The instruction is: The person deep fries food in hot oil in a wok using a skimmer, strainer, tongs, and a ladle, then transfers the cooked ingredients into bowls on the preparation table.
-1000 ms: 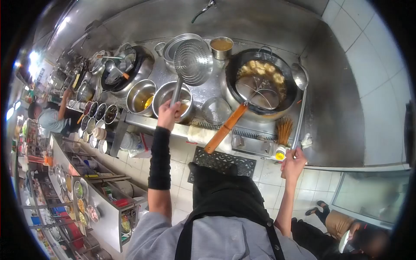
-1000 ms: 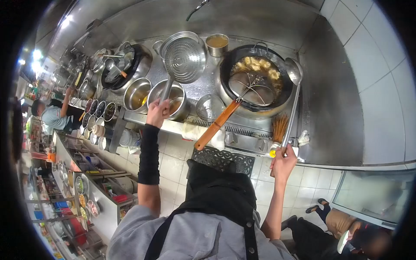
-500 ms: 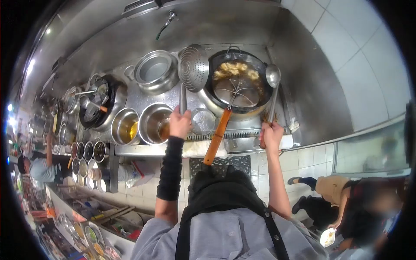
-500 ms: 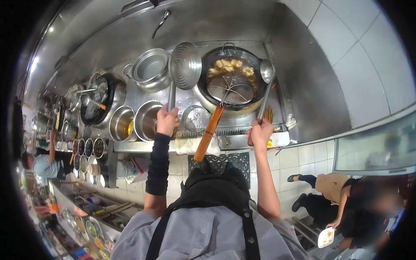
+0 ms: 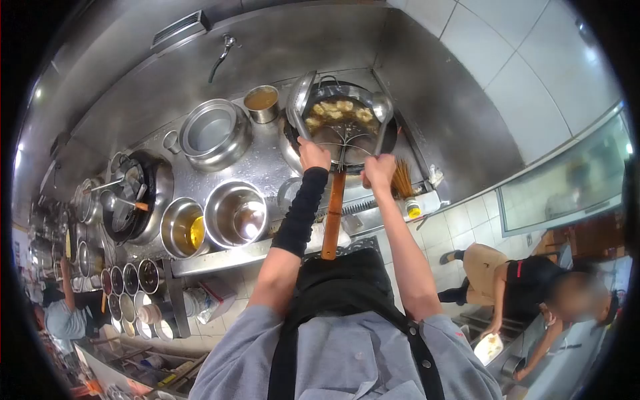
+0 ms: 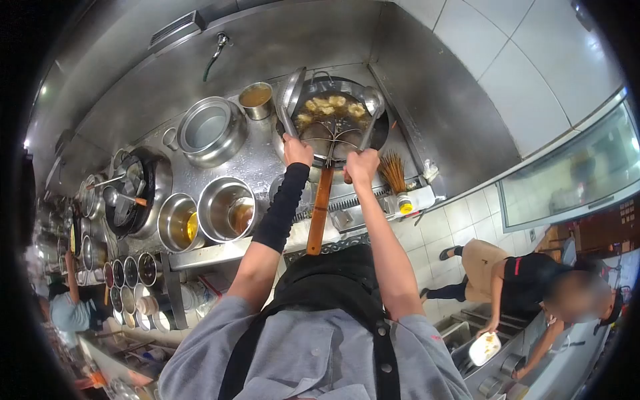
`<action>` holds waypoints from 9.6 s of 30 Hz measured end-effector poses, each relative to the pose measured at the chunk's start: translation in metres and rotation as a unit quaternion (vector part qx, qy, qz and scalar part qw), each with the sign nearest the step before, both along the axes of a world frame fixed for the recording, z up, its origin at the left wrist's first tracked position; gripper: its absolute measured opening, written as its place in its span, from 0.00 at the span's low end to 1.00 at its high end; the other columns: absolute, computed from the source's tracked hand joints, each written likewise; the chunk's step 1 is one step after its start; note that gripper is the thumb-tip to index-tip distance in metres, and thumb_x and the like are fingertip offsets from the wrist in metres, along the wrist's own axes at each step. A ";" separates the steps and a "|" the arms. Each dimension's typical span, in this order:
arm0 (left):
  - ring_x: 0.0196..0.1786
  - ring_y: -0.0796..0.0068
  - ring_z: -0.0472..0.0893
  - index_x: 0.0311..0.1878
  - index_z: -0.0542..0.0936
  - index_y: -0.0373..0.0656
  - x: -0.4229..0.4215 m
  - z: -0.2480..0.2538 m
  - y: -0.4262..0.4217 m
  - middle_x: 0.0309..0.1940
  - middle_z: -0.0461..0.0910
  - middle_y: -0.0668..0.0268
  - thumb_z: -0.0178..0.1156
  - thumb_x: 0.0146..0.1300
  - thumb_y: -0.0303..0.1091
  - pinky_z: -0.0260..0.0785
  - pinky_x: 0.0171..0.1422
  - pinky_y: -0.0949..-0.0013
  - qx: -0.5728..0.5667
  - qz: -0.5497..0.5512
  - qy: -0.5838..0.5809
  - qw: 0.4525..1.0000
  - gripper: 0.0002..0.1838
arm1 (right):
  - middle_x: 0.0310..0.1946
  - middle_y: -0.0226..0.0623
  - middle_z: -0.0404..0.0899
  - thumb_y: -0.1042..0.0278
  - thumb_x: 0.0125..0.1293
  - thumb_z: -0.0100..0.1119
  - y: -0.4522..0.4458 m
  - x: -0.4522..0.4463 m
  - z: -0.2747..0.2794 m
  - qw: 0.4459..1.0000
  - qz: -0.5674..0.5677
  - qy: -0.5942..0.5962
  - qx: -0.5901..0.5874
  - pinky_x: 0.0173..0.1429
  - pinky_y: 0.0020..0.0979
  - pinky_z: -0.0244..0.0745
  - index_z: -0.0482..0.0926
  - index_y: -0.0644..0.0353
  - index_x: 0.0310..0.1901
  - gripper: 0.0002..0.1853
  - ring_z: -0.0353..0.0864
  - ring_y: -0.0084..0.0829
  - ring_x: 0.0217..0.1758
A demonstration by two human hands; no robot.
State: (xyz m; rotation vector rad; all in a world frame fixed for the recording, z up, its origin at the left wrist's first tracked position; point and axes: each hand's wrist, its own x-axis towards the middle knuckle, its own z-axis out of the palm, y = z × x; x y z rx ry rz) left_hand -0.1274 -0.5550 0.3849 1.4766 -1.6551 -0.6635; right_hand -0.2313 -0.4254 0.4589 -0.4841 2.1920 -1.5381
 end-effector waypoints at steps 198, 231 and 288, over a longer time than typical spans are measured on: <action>0.44 0.80 0.82 0.54 0.85 0.41 0.579 -0.144 0.673 0.42 0.87 0.69 0.58 0.75 0.44 0.74 0.45 0.74 0.243 0.486 0.514 0.663 0.18 | 0.32 0.36 0.65 0.73 0.80 0.44 0.122 0.895 0.050 0.180 0.536 -0.753 0.336 0.17 0.17 0.64 0.62 0.87 0.62 0.20 0.63 0.18 0.22; 0.53 0.76 0.83 0.54 0.85 0.36 0.932 -0.036 0.680 0.49 0.87 0.65 0.55 0.77 0.31 0.73 0.63 0.71 0.173 0.404 0.494 0.750 0.12 | 0.30 0.32 0.70 0.70 0.77 0.52 0.181 1.244 0.034 0.240 0.638 -0.639 0.355 0.17 0.18 0.59 0.71 0.78 0.56 0.17 0.62 0.16 0.19; 0.40 0.50 0.86 0.46 0.74 0.44 1.588 0.018 0.642 0.41 0.79 0.53 0.54 0.67 0.29 0.82 0.38 0.50 0.243 0.586 -0.478 0.607 0.06 | 0.31 0.35 0.68 0.71 0.79 0.46 0.100 1.340 0.030 0.347 0.628 -0.592 0.367 0.13 0.17 0.61 0.67 0.80 0.62 0.19 0.63 0.17 0.17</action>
